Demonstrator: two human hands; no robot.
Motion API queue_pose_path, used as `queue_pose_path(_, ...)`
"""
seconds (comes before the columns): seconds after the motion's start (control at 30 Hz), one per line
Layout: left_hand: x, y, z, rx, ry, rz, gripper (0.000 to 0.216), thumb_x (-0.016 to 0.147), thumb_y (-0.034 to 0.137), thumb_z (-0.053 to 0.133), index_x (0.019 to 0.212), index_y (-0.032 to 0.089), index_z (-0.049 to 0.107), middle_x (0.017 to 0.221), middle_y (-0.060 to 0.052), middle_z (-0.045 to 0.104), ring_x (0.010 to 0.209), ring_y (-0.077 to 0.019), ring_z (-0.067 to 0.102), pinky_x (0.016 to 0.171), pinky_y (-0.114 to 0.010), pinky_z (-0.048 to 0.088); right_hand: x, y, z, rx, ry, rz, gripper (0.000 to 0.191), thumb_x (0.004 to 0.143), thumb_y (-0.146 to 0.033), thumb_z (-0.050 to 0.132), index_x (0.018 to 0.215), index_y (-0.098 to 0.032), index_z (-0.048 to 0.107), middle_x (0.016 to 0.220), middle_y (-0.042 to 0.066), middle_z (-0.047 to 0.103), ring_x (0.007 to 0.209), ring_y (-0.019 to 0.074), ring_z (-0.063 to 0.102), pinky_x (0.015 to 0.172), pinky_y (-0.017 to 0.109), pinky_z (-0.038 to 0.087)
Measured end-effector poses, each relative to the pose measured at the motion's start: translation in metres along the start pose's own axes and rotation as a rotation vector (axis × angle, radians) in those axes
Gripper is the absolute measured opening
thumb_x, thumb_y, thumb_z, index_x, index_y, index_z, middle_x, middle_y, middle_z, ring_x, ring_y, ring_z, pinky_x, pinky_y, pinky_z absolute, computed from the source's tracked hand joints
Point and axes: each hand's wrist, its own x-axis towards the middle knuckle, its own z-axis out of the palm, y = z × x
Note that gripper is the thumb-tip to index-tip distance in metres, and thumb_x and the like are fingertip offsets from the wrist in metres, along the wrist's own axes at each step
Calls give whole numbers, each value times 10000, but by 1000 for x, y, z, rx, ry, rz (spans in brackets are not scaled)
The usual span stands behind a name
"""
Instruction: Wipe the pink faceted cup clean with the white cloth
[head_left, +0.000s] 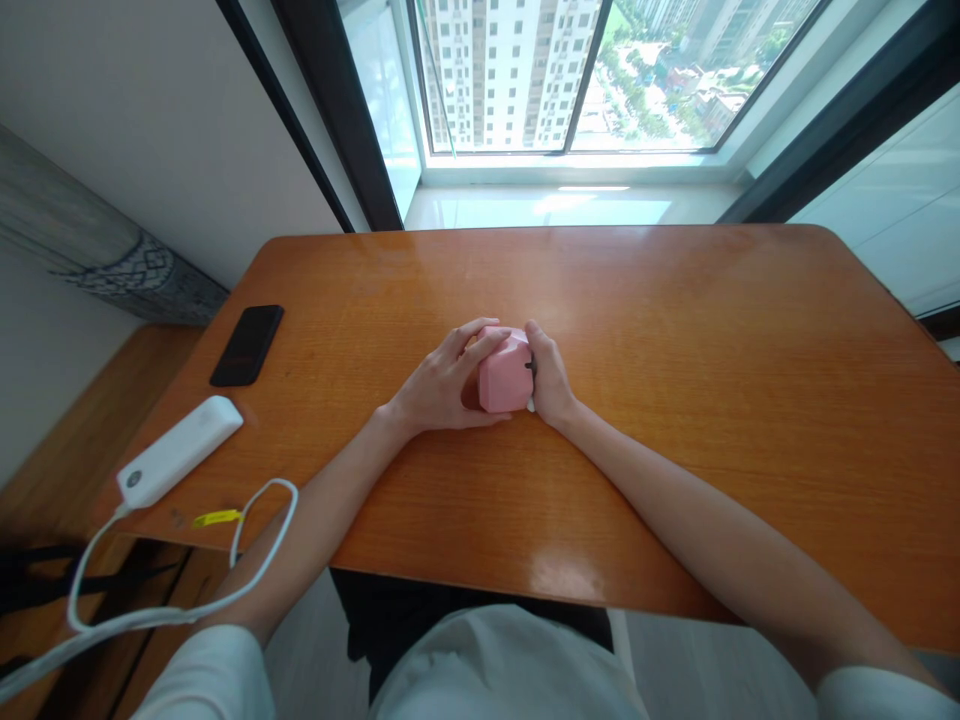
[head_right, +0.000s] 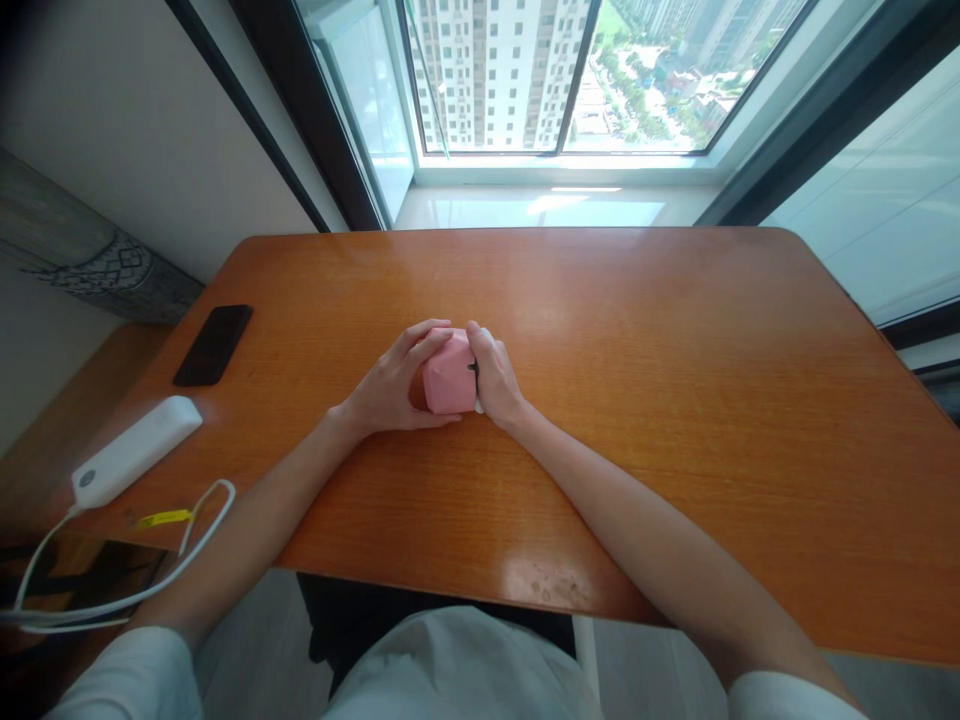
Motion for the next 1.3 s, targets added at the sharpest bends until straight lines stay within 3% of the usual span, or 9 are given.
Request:
queue_pose_path(0.4, 5, 4, -2, -38, 5, -24, 1207, 820, 679, 950, 1784, 328, 312, 1657, -193, 529, 1536, -413, 584, 1263, -620, 570, 0, 0, -1, 33, -6, -12, 666, 975, -864, 586, 728, -246, 552, 694, -13, 524, 626, 142, 436, 611, 309, 391)
queue_pose_path(0.83, 8, 9, -6, -81, 4, -64, 1204, 783, 698, 968, 1755, 312, 371, 1582, -177, 588, 1452, -404, 644, 1208, -583, 603, 0, 1, 2, 50, 6, 11, 702, 928, -913, 601, 741, -237, 592, 695, -6, 543, 610, 137, 449, 579, 301, 383)
queue_pose_path(1.07, 10, 12, -8, -173, -10, -149, 1165, 772, 617, 1000, 1726, 312, 403, 1596, -161, 610, 1417, -384, 673, 1214, -567, 581, -3, -9, 5, 23, -9, -43, 718, 952, -901, 578, 761, -215, 670, 676, 16, 617, 583, 140, 518, 547, 294, 415)
queue_pose_path(1.17, 9, 12, -8, -209, -24, -214, 1155, 757, 612, 1006, 1706, 300, 425, 1568, -157, 634, 1346, -367, 708, 1137, -514, 622, -5, -12, 5, -9, -27, -22, 750, 952, -928, 537, 742, -217, 654, 613, 11, 588, 509, 132, 481, 456, 283, 344)
queue_pose_path(1.3, 6, 11, -6, -319, -38, -342, 1120, 769, 671, 976, 1681, 294, 446, 1524, -153, 665, 1086, -278, 772, 908, -397, 674, -7, -13, 5, -34, -33, 22, 760, 918, -967, 540, 732, -234, 606, 549, -8, 536, 434, 118, 421, 386, 273, 280)
